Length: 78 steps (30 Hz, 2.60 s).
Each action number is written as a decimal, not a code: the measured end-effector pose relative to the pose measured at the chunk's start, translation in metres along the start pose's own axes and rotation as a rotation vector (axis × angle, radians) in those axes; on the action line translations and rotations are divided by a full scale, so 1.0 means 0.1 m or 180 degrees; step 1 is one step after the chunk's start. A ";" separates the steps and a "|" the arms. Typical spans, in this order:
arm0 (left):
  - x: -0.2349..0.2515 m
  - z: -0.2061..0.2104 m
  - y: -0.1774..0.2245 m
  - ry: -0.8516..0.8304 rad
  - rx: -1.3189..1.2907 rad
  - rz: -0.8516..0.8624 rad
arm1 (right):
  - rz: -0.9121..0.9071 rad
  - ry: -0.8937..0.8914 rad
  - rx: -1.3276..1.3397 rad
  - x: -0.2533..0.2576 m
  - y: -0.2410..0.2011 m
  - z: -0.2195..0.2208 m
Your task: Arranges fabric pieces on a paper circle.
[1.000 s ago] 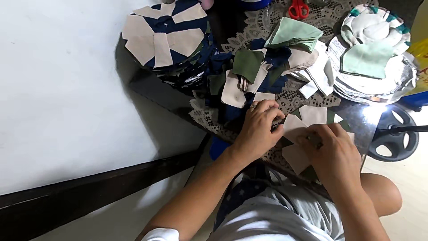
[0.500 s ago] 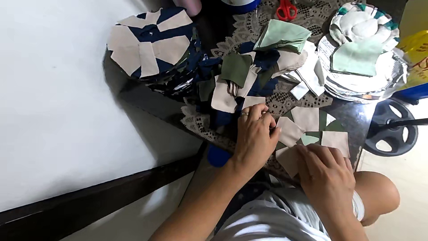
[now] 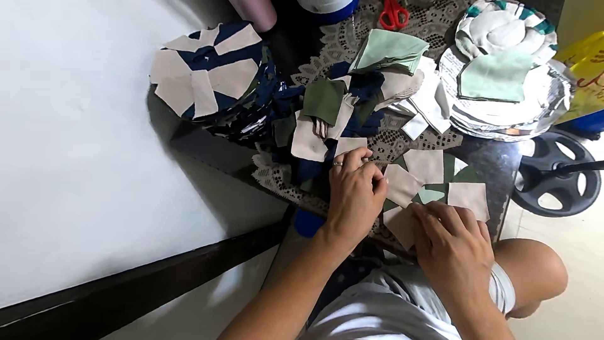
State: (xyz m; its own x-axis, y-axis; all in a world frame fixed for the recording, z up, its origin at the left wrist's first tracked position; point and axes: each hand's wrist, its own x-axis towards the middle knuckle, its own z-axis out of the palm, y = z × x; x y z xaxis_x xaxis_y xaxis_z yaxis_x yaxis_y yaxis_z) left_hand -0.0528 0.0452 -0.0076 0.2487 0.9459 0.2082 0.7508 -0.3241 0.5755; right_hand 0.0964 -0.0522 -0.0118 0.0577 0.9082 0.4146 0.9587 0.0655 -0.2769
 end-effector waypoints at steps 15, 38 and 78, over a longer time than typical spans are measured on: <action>0.00 -0.03 -0.09 -0.0233 -0.0016 0.0406 | -0.0160 -0.0032 0.0144 0.13 -0.02 -0.01; -0.06 0.01 -0.17 -0.0104 -0.0280 0.0269 | -0.0387 0.0095 0.0186 0.01 0.04 -0.02; -0.04 0.03 -0.14 0.0016 -0.0258 0.0178 | -0.0281 0.0271 0.0300 -0.12 0.06 0.10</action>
State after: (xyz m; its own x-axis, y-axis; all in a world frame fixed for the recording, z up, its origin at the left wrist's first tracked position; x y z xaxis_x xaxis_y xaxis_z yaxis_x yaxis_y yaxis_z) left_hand -0.0621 0.0461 -0.0187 0.2856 0.9263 0.2458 0.6838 -0.3767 0.6249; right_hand 0.0987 -0.0584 -0.0269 0.0014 0.8591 0.5118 0.9309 0.1859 -0.3146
